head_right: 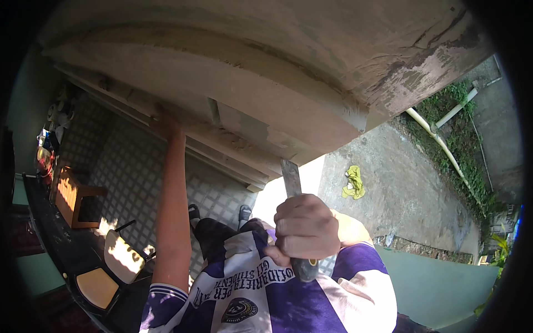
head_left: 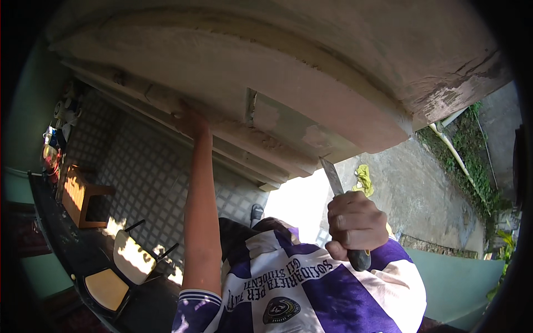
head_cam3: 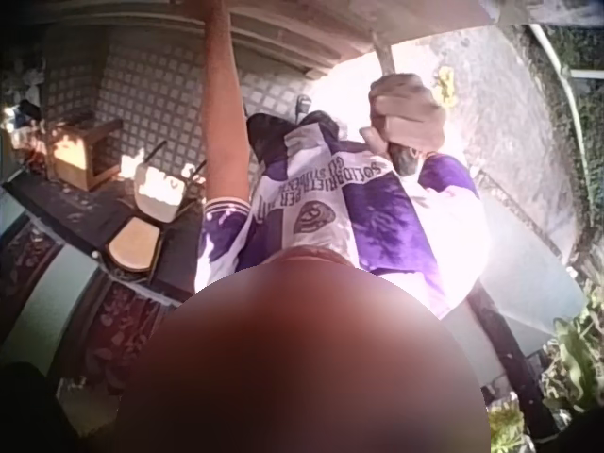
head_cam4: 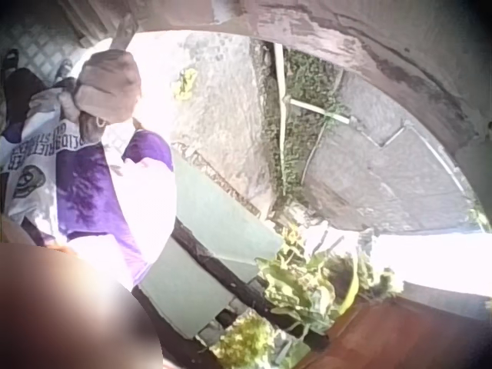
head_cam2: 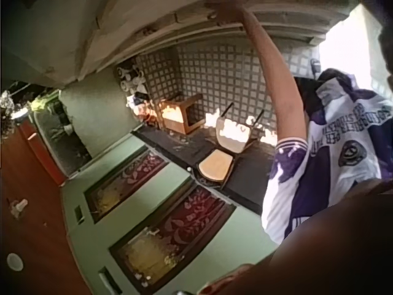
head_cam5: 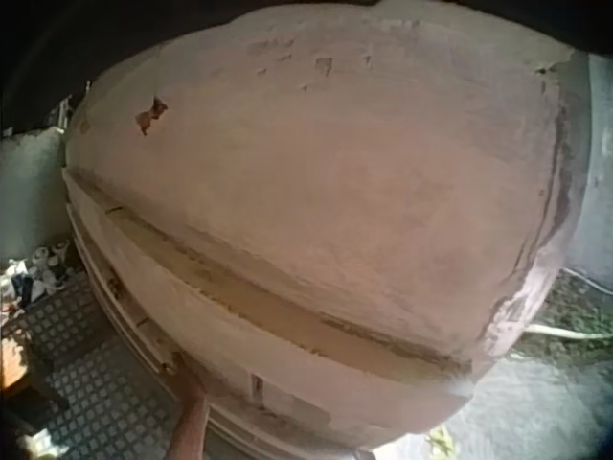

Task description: The recorder uses a putty knife to apply filler to a damaged area on a concrete wall.

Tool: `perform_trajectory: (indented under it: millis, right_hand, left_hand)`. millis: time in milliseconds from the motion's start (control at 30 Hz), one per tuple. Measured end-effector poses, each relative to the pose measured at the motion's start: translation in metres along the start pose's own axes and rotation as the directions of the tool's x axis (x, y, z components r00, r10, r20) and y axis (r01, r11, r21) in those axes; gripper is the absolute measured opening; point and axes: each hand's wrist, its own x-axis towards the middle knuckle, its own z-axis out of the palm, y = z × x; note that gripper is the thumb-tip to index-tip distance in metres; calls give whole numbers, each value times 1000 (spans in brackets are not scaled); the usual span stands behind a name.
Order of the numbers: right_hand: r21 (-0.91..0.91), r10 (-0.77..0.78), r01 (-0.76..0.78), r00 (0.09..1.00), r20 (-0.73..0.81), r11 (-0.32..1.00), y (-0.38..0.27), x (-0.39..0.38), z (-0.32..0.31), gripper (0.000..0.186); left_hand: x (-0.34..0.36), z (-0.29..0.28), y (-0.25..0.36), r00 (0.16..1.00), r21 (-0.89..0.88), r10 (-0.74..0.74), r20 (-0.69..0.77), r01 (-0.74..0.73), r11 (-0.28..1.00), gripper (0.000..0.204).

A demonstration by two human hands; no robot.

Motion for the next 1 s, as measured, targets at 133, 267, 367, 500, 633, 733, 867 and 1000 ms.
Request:
perform_trajectory:
  millis: [133,267,367,500,633,733,867,1000]
  right_hand:
    - [-182,68,-74,997,-44,980,14,3,-5,34]
    - [-121,-33,29,999,-27,992,4,10,-3,34]
    - [-198,8,-25,996,-87,980,8,11,-2,34]
    - [-142,111,-116,993,-42,983,0,14,-5,35]
    - [-243,189,-216,973,-130,946,8,16,-9,34]
    - [-323,291,-306,952,-97,895,22,7,-10,35]
    - [-204,155,-173,983,-100,964,4,15,-2,34]
    - [-344,301,-300,952,-54,890,30,8,-6,34]
  left_hand:
    - [-1,0,1,1000,28,11,6,-11,1000,83]
    - [-2,-4,4,1000,45,5,-13,-4,999,84]
    - [-3,-4,7,1000,54,-11,10,11,998,85]
    - [-2,-5,5,1000,68,-20,-13,21,997,86]
    - [-5,-3,7,1000,40,-24,14,24,999,87]
    - [-6,1,5,999,41,-43,32,41,998,87]
    - [7,-1,-9,1000,18,-13,7,13,1000,87]
    - [6,4,-8,999,38,-31,9,31,999,87]
